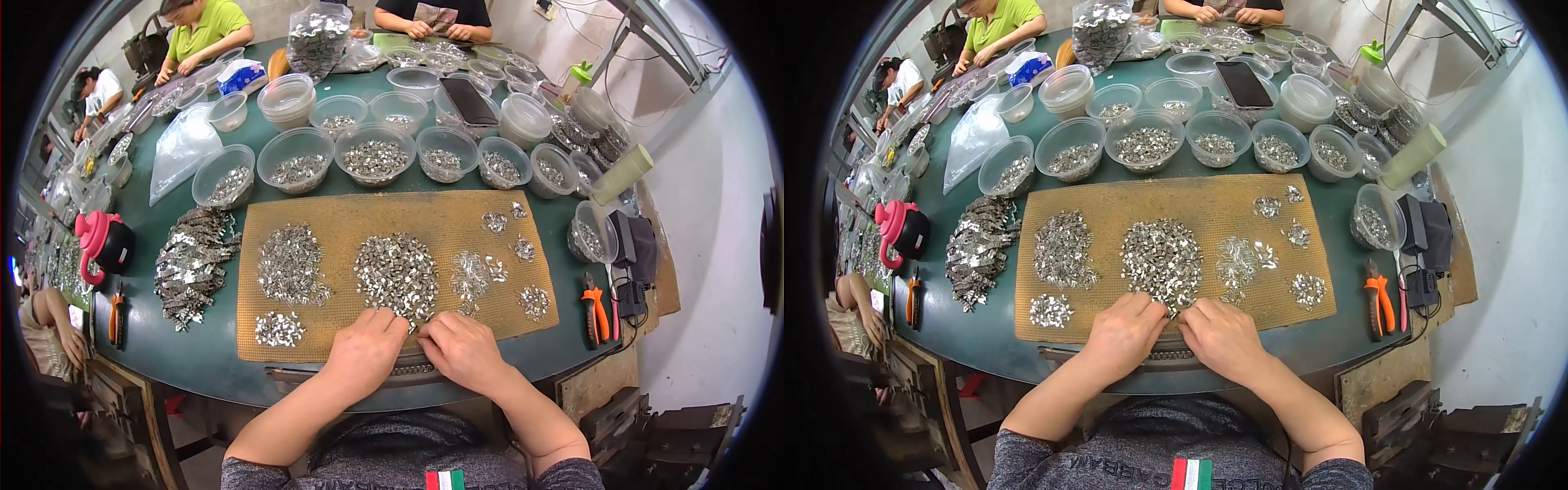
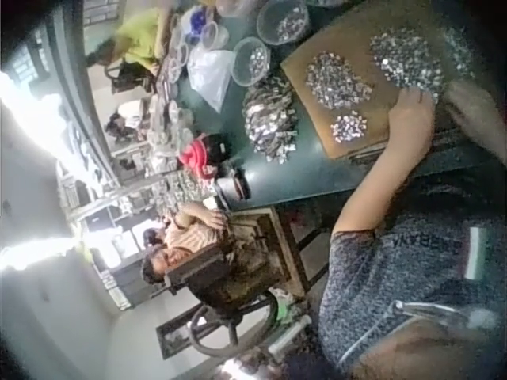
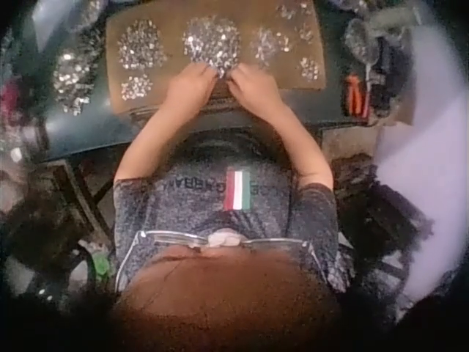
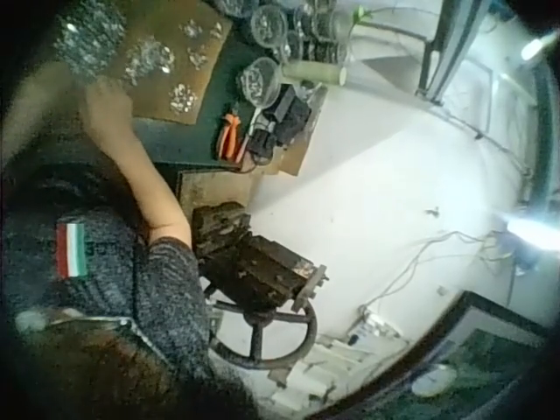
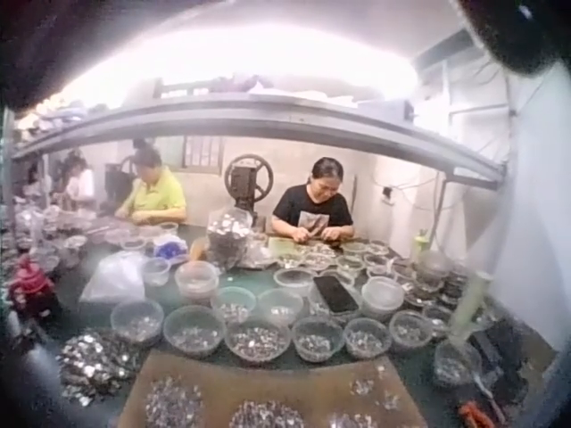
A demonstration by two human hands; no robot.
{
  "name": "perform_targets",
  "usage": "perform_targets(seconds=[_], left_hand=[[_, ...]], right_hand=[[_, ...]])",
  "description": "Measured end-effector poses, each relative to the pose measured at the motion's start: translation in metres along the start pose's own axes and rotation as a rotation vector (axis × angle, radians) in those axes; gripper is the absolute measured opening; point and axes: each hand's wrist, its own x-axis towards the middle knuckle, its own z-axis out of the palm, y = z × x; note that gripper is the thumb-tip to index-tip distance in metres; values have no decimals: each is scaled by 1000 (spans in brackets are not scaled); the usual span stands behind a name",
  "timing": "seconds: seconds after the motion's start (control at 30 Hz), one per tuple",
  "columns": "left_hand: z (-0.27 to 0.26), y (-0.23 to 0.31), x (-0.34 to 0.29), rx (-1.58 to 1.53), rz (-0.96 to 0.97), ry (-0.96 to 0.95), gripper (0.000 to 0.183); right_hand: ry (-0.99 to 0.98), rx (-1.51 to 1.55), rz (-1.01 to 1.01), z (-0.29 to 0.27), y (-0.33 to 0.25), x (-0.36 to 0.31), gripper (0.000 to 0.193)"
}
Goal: The person assembles small metal parts into a manual press fixture, then operates the manual press by hand.
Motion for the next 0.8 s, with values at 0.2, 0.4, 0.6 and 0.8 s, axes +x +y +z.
perform_targets(seconds=[0.2,0.4,0.6,0.8], left_hand=[[0,-2,-1,7,14,18,8],[-9,-9,-9,-175,-35,77,12],[-26,-9,-25,-382,-169,42,11],[-21,-8,-40,-518,-263,78,15]], right_hand=[[13,98,-96,-8,-10,-14,15],[-68,104,-127,-12,-23,-17,14],[-34,125,-14,-9,-9,-10,12],[41,-18,79,7,-8,5,12]])
